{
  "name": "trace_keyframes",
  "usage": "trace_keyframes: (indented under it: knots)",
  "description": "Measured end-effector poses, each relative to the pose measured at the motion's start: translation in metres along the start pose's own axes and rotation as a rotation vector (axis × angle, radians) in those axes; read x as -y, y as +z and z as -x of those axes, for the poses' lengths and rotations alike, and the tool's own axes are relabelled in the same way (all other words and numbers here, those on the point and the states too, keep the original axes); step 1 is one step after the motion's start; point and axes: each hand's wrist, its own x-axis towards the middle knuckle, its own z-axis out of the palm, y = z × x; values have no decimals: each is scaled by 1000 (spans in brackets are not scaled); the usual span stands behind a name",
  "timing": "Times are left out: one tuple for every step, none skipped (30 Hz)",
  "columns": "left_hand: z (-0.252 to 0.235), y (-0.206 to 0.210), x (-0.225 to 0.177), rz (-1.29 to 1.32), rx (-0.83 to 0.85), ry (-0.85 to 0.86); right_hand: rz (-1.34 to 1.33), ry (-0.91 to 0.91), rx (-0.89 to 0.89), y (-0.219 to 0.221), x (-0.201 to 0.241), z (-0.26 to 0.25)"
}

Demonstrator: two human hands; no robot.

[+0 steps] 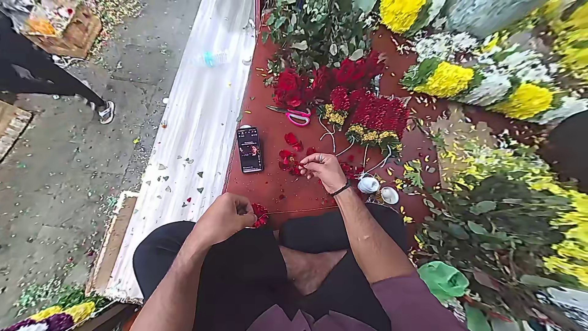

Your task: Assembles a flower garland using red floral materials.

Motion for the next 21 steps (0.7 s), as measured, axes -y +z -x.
trace_keyframes:
  knots:
    - [0,0,0,-1,0,-1,-4,-11,0,1,2,4]
    - [0,0,-1,-2,0,-1,1,-22,0,3,5,8]
    - [0,0,-1,-1,-2,1,13,-38,1,5,9,15]
    - [1,0,-1,1,-3,3,36,-61,9,6,13,23]
    - [1,0,-2,4,-6,1,59,-100,17,7,15,29]
    - [1,0,-2,10,-7,0,84,-141,28,8,16,35]
    - [1,0,-2,18,-7,-4,111,-180,39,9,17,40]
    - [1,0,-2,25,-8,-6,145,-211,44,11,18,45]
    - [1,0,-2,26,-9,-6,173,-234,36,15,19,49]
    - [1,0,-2,24,-14,-5,189,-255,28,19,21,53]
    - [1,0,-3,24,-20,-5,192,-268,23,23,23,58]
    - [1,1,-3,22,-28,-10,186,-281,18,27,24,62]
    - [1,1,-3,21,-36,-18,168,-293,13,32,25,67]
    - [1,2,-3,21,-46,-26,143,-300,8,37,27,73]
    - [1,2,-3,21,-53,-34,114,-304,2,41,29,78]
    - [1,2,-2,21,-60,-39,74,-306,-5,46,32,83]
    - [1,3,-2,21,-70,-41,23,-301,-5,51,35,88]
    - [0,3,-2,16,-79,-44,-28,-284,3,56,39,93]
    - [0,3,-4,14,-87,-50,-81,-257,19,60,42,99]
    - [0,4,-5,14,-94,-62,-133,-225,45,64,46,104]
    - [1,5,-6,18,-98,-76,-182,-192,81,68,49,110]
